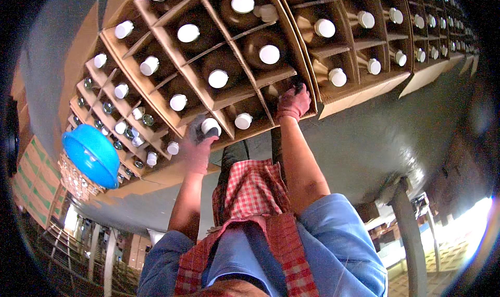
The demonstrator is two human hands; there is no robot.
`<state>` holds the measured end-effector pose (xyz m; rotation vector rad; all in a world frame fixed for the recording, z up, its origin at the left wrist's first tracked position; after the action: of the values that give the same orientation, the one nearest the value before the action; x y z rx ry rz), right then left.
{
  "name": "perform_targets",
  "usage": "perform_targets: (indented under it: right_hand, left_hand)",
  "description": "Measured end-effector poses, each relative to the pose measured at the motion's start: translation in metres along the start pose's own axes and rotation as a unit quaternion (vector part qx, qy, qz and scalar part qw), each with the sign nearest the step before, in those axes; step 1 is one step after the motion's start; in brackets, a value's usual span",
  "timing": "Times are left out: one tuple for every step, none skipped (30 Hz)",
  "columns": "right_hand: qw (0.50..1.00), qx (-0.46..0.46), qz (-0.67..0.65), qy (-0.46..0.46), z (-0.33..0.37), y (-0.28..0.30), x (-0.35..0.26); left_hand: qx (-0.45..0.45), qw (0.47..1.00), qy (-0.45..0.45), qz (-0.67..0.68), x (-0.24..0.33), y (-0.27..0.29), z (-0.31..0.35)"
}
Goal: The person repeatedly picks white bottle caps from a blue bowl and screws them onto glass bottles arranged in cardboard trays. The person works across multiple trays, moving the bowl as needed to continue capping bottles.
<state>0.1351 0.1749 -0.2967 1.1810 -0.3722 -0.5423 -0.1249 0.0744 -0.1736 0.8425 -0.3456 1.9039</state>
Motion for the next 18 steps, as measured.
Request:
perform_targets:
  right_hand:
    - [0.998, -0.047, -0.024, -0.024, -0.005, 0.006, 0.001]
    - [0.989, -0.076, -0.126, -0.018, -0.012, 0.007, 0.004]
    - [0.965, -0.111, -0.234, -0.032, -0.01, 0.012, 0.013]
    - [0.929, -0.147, -0.336, -0.048, 0.001, 0.047, -0.015]
    - [0.907, -0.086, -0.41, 0.043, -0.003, 0.056, -0.017]
    - [0.896, -0.065, -0.432, 0.084, -0.009, 0.061, -0.022]
    - [0.882, -0.047, -0.45, 0.128, -0.012, 0.079, -0.04]
    - [0.85, -0.056, -0.495, 0.171, -0.019, 0.09, -0.065]
    - [0.863, -0.043, -0.464, 0.196, -0.031, 0.091, -0.087]
    - [0.832, -0.108, -0.525, 0.141, -0.057, 0.071, -0.097]
    - [0.794, -0.161, -0.581, 0.074, -0.082, 0.055, -0.105]
    - [0.896, -0.118, -0.385, 0.189, -0.105, 0.046, -0.118]
    - [0.927, -0.12, -0.28, 0.217, -0.114, 0.051, -0.134]
    - [0.945, -0.119, -0.173, 0.25, -0.123, 0.057, -0.152]
    - [0.951, -0.123, -0.048, 0.28, -0.088, 0.083, -0.185]
    - [0.956, -0.096, 0.054, 0.272, -0.084, 0.082, -0.192]
    - [0.953, -0.094, 0.116, 0.262, -0.083, 0.075, -0.197]
    - [0.957, -0.099, 0.11, 0.25, -0.081, 0.071, -0.197]
  left_hand:
    - [0.003, 1.0, 0.001, -0.012, -0.01, 0.005, 0.006]
    - [0.037, 0.998, -0.04, 0.01, -0.016, 0.009, 0.006]
    - [0.051, 0.998, 0.016, 0.029, -0.023, 0.016, 0.015]
    - [0.061, 0.997, 0.021, 0.042, -0.029, 0.026, 0.021]
    - [0.062, 0.996, 0.029, 0.053, -0.028, 0.03, 0.026]
    - [0.068, 0.998, -0.007, -0.016, -0.019, 0.037, 0.034]
    - [0.091, 0.994, 0.018, -0.054, -0.038, 0.054, 0.039]
    - [0.097, 0.993, 0.024, -0.063, -0.051, 0.068, 0.043]
    - [0.106, 0.991, 0.03, -0.072, -0.059, 0.078, 0.046]
    - [0.142, 0.986, 0.076, -0.031, -0.045, 0.082, 0.046]
    - [0.156, 0.986, 0.052, -0.022, -0.053, 0.097, 0.04]
    - [0.191, 0.98, 0.046, 0.036, -0.059, 0.11, 0.034]
    - [0.231, 0.968, 0.041, 0.092, -0.063, 0.125, 0.029]
    - [0.271, 0.961, 0.046, 0.028, -0.06, 0.143, 0.028]
    - [0.311, 0.948, 0.06, -0.033, -0.063, 0.161, 0.028]
    - [0.321, 0.946, 0.043, 0.03, -0.072, 0.176, 0.027]
    - [0.328, 0.94, 0.023, 0.094, -0.079, 0.188, 0.025]
    - [0.345, 0.938, 0.041, -0.004, -0.081, 0.204, 0.028]
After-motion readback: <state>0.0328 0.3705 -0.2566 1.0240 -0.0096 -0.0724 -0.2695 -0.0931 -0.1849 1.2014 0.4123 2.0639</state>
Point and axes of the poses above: each hand's wrist, its own z-axis away from the middle knuckle, its own y-axis out of the back of the hand, x = y × z, the point moved 3 cm from there along -z, towards the middle knuckle, and after that the axes turned 5 degrees about z, right-handed, at the moved point
